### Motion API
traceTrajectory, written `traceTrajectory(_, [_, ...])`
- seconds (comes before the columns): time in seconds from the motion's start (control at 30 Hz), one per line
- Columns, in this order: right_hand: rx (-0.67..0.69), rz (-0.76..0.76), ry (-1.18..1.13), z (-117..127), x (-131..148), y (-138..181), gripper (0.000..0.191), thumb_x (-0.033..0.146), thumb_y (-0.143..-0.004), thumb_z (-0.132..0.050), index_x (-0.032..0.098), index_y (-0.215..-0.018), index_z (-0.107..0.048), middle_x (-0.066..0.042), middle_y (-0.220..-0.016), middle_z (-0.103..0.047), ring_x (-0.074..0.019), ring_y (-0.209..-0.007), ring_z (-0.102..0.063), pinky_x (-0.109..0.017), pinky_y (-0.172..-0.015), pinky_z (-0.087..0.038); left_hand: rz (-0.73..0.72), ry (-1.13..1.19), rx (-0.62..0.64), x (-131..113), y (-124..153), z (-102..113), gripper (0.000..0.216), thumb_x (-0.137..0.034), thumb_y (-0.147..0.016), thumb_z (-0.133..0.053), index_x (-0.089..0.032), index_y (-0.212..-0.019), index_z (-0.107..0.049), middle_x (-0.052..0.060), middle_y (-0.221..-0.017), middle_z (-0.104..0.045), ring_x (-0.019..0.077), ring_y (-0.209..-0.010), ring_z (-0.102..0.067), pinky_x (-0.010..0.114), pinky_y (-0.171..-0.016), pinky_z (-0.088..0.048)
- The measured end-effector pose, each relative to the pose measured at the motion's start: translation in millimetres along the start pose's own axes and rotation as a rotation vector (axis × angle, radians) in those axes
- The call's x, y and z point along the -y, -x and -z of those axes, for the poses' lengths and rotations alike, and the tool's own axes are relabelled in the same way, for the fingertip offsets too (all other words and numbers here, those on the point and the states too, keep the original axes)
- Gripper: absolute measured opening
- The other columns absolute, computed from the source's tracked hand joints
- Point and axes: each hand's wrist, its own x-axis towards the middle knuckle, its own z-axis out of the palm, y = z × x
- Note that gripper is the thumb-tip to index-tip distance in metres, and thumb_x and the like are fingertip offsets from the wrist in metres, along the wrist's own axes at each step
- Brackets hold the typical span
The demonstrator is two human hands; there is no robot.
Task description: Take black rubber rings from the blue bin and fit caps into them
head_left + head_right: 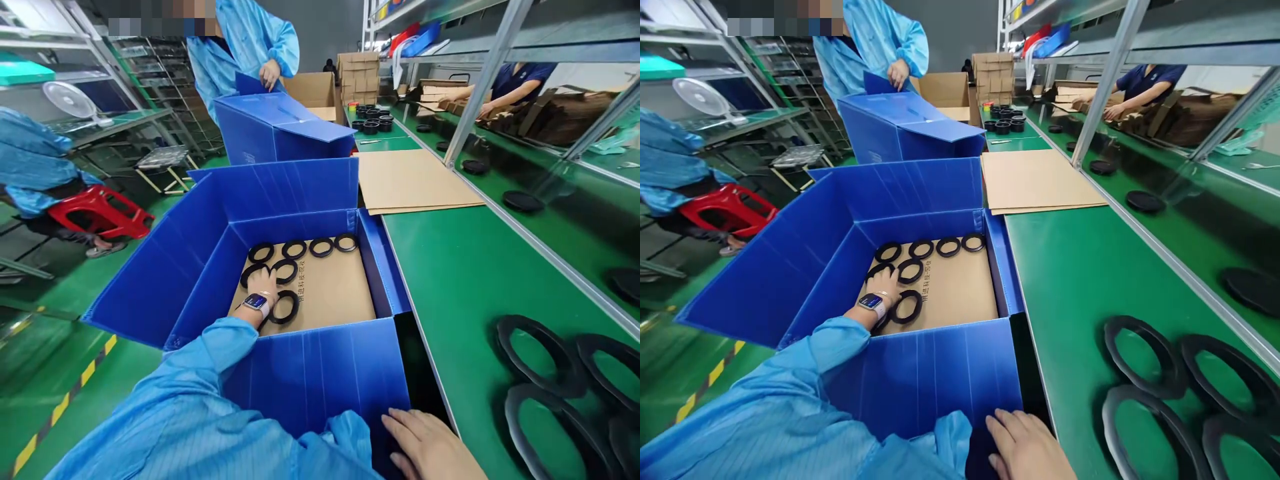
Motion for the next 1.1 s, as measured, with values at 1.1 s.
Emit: traceTrajectory(1.1, [-0.333, -0.374, -0.821, 55, 34, -137, 0.068, 0.004, -0.076, -0.071, 0.025, -0.140, -0.057, -0.008, -0.134, -0.047, -0.0239, -0.128, -0.048, -0.042, -0.116, -0.039, -1.023, 0.092, -0.263, -212, 65, 27, 0.028, -0.022, -0.097, -0.062, -0.014, -0.124, -0.064, 0.013, -0.148, -0.051, 0.0304, -0.137, -0.047, 0.054, -0.111, -0.043])
